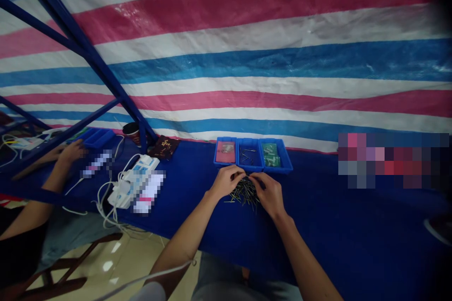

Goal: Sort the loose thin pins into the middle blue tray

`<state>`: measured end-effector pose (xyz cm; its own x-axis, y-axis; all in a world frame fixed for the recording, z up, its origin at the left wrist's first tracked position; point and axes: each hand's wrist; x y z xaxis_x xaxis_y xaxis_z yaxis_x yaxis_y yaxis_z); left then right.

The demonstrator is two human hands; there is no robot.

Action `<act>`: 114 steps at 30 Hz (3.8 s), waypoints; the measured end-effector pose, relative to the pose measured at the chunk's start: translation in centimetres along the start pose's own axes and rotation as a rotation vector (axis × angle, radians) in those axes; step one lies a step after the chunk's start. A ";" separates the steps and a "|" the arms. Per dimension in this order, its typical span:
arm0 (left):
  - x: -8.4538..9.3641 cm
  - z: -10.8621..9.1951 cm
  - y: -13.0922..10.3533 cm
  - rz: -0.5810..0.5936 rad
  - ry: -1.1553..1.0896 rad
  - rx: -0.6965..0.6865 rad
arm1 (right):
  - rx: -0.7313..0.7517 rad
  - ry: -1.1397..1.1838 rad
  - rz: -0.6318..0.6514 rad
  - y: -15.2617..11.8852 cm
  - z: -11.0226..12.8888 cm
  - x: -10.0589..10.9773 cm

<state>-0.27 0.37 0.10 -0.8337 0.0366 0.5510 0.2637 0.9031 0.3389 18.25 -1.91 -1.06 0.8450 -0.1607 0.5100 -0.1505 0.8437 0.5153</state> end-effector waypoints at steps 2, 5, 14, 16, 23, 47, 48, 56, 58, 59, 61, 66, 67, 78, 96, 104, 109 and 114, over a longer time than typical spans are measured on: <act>0.1 -0.1 0.0 0.020 -0.010 -0.015 | -0.034 -0.005 -0.016 -0.3 0.0 0.0; 0.1 -0.2 0.0 0.047 -0.033 -0.049 | -0.035 -0.001 -0.013 -0.5 0.0 0.1; -0.2 -0.1 -0.1 0.059 -0.023 -0.099 | 0.019 -0.033 -0.019 -0.5 0.7 0.1; -0.1 -0.2 -0.2 0.056 0.005 -0.102 | 0.023 -0.031 -0.015 -0.5 0.7 0.1; 0.2 -0.6 -0.4 0.026 0.078 -0.075 | -0.029 -0.041 -0.019 -0.5 0.9 0.1; -0.3 0.4 -0.2 -0.049 -0.106 -0.137 | 0.057 -0.032 0.098 -0.3 0.2 -0.3; -0.3 0.4 -0.2 -0.050 -0.104 -0.141 | 0.058 -0.023 0.100 -0.3 0.1 -0.3; -0.1 0.0 -0.3 -0.076 -0.033 -0.120 | 0.029 -0.004 0.100 -0.1 0.2 -0.1; 0.0 -0.1 -0.4 -0.069 -0.020 -0.103 | 0.023 -0.014 0.095 -0.1 0.2 -0.1; 0.0 -0.2 -0.4 -0.061 -0.015 -0.094 | 0.021 -0.017 0.089 -0.1 0.2 -0.2; 0.1 -0.2 -0.3 -0.042 -0.004 -0.079 | 0.020 -0.019 0.076 -0.2 0.1 -0.2; 0.2 -0.3 -0.3 -0.006 0.037 -0.056 | 0.017 -0.021 0.033 -0.3 0.1 -0.2; 0.2 -0.3 -0.3 0.000 0.043 -0.052 | 0.019 -0.019 0.032 -0.3 0.1 -0.2; 0.4 -0.6 -0.3 0.063 0.040 -0.066 | 0.031 0.013 0.034 -0.3 0.1 -0.2; 0.1 -0.5 -0.2 0.052 0.012 -0.086 | 0.027 -0.097 0.112 -0.5 -0.2 -0.3; 0.3 -0.6 -0.3 0.075 0.032 -0.052 | 0.051 0.016 0.054 -0.3 0.0 -0.2; 0.2 -0.6 -0.2 0.080 0.038 -0.057 | 0.047 0.031 0.015 -0.4 0.0 -0.3; 0.1 -0.5 -0.2 0.066 0.039 -0.046 | 0.040 0.028 -0.001 -0.5 -0.2 -0.4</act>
<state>-0.16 -0.03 0.49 -0.7945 0.0780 0.6023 0.3402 0.8787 0.3349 18.09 -2.18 -1.69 0.8589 -0.1467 0.4906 -0.1698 0.8223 0.5431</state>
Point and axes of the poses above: each hand's wrist, its own y-axis towards the middle knuckle, its own x-axis out of the back of the hand, z = x × y, and after that the axes turned 5 degrees about x, right-handed
